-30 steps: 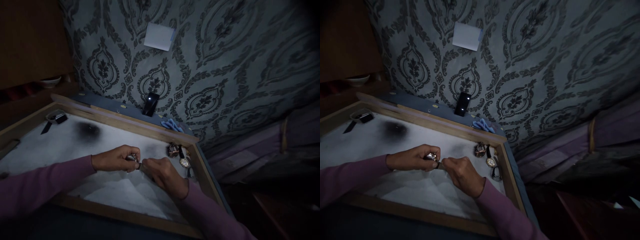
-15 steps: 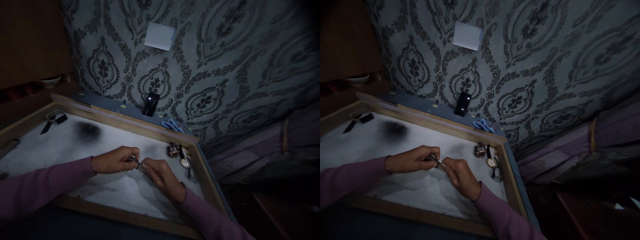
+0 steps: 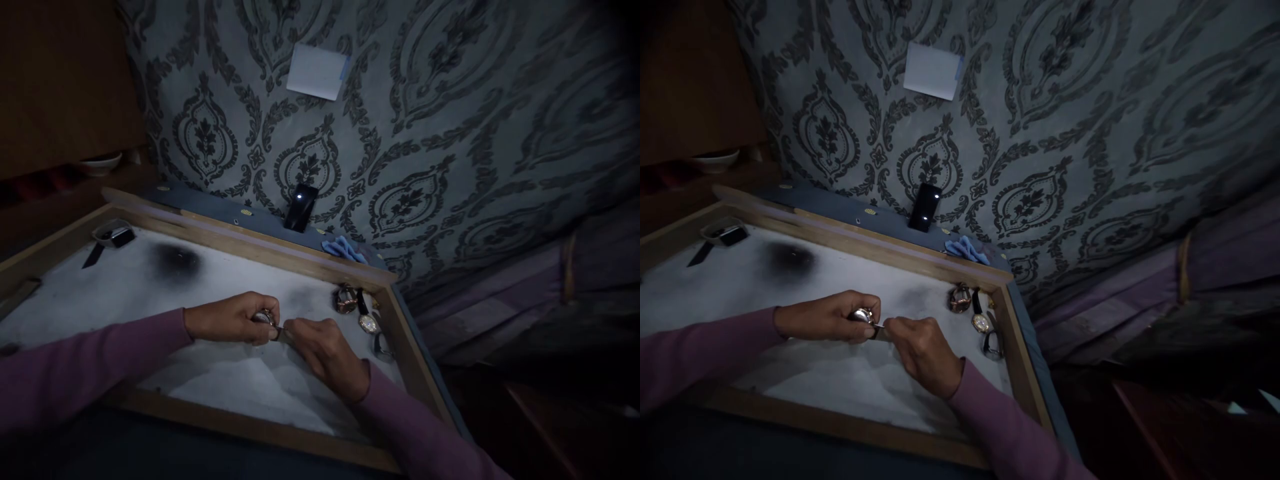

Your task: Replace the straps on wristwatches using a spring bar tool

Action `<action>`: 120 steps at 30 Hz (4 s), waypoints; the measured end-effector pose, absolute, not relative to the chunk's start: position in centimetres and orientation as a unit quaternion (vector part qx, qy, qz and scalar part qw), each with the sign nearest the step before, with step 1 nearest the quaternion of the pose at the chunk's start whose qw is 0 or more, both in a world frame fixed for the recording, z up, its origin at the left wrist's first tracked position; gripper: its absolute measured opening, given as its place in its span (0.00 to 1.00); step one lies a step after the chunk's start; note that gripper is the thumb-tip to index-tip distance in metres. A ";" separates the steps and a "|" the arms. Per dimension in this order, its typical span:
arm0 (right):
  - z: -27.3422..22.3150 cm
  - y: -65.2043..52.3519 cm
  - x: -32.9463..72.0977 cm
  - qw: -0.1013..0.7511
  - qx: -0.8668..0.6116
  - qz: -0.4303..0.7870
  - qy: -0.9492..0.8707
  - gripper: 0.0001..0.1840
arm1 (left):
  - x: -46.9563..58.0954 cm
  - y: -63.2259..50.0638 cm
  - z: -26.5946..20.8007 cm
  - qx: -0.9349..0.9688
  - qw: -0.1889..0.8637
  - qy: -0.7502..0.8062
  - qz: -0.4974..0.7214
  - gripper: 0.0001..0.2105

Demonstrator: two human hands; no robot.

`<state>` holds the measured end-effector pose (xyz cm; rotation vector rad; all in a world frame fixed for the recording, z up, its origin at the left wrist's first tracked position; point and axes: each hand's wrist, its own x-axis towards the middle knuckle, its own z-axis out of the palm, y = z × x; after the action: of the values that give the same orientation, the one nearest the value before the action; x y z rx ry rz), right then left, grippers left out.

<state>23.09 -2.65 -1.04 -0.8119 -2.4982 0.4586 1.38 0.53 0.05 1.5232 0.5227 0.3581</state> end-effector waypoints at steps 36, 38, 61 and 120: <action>-0.6 -2.8 23.2 0.277 -0.335 0.169 -0.884 0.16 | 0.8 0.7 0.6 0.610 0.727 0.254 0.187 0.18; -0.6 -2.8 23.1 0.287 -0.351 0.171 -0.875 0.16 | 0.9 0.7 0.7 0.609 0.723 0.256 0.205 0.18; -0.4 -4.0 20.2 0.378 -0.449 0.348 -0.731 0.19 | 2.1 0.8 -1.9 0.410 0.763 0.320 0.384 0.19; -1.6 -2.1 20.0 0.417 -0.385 0.658 -0.494 0.24 | 2.5 0.4 -1.6 0.474 0.724 0.365 0.343 0.22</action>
<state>20.04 -2.12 -1.64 -0.9673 -1.2388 1.6524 2.51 0.42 -1.64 1.0456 0.8058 0.7566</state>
